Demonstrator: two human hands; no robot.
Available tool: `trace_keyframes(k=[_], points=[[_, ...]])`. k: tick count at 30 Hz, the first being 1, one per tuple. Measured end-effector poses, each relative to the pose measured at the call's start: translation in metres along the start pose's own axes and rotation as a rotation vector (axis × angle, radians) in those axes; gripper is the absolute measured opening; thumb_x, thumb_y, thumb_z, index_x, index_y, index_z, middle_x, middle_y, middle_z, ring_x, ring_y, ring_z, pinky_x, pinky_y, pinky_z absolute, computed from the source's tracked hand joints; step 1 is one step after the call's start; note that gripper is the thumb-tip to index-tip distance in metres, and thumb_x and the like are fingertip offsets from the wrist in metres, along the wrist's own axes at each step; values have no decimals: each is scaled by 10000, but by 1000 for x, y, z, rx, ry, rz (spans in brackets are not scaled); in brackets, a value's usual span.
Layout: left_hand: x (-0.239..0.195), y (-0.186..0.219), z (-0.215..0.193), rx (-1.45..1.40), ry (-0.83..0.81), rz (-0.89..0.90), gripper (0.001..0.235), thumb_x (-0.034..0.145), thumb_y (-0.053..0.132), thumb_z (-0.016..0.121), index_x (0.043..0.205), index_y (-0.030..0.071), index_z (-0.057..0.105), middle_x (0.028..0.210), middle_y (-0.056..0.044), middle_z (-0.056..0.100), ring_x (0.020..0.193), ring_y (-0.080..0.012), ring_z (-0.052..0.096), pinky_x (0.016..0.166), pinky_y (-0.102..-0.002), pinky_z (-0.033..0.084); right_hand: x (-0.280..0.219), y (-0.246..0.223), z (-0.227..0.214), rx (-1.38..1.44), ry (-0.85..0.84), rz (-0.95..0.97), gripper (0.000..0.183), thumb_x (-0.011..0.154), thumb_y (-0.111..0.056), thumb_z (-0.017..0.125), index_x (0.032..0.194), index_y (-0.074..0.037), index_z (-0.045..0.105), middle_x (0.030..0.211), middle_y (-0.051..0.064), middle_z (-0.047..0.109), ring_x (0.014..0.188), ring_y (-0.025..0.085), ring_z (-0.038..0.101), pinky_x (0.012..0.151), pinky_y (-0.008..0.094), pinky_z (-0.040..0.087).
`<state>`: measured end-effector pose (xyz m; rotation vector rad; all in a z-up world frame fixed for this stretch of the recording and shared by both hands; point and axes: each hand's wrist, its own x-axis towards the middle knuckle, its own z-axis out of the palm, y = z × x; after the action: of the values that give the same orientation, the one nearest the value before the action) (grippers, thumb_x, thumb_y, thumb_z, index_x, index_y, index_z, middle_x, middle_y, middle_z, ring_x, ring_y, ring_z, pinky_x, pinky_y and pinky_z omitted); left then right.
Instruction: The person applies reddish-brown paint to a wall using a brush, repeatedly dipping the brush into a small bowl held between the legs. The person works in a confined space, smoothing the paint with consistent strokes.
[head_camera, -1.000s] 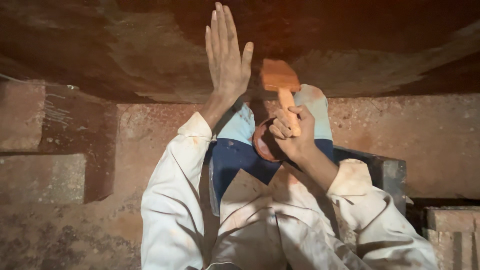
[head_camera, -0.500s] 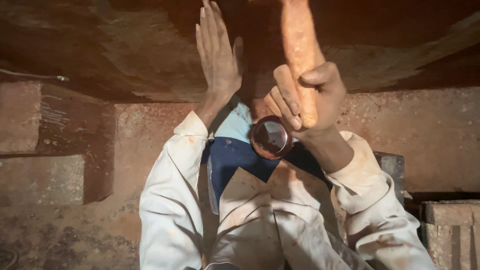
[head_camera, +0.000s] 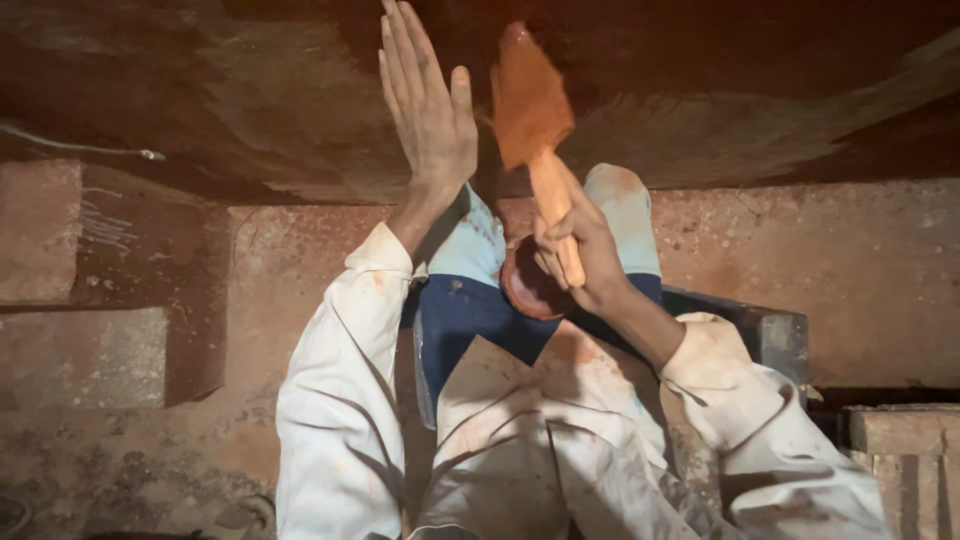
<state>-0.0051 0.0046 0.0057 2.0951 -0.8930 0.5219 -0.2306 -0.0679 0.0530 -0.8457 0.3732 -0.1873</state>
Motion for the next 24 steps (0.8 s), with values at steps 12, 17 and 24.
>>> trace_keyframes(k=[12, 17, 24], points=[[-5, 7, 4, 45, -81, 26, 688, 1206, 413, 296, 1706, 32, 16, 1740, -149, 18, 1641, -304, 86, 1369, -457, 101, -10, -39, -74, -249, 547, -359, 915, 799, -5, 507, 1669, -177, 284, 894, 86, 635, 587, 126, 582, 468, 234, 496], [-7, 10, 3, 29, -95, 24, 698, 1204, 419, 302, 1708, 25, 20, 1741, -156, 21, 1644, -302, 84, 1368, -453, 101, -19, -47, -92, -221, 650, -506, 910, 826, -16, 481, 1698, -184, 287, 782, 41, 543, 541, 101, 502, 442, 215, 444], [-7, 12, 4, 54, -85, 39, 699, 1195, 423, 288, 1704, 26, 18, 1737, -162, 19, 1640, -299, 80, 1367, -459, 88, -16, -40, -59, -451, 448, -240, 913, 771, -13, 545, 1640, -132, 289, 836, 42, 584, 573, 120, 575, 448, 223, 485]])
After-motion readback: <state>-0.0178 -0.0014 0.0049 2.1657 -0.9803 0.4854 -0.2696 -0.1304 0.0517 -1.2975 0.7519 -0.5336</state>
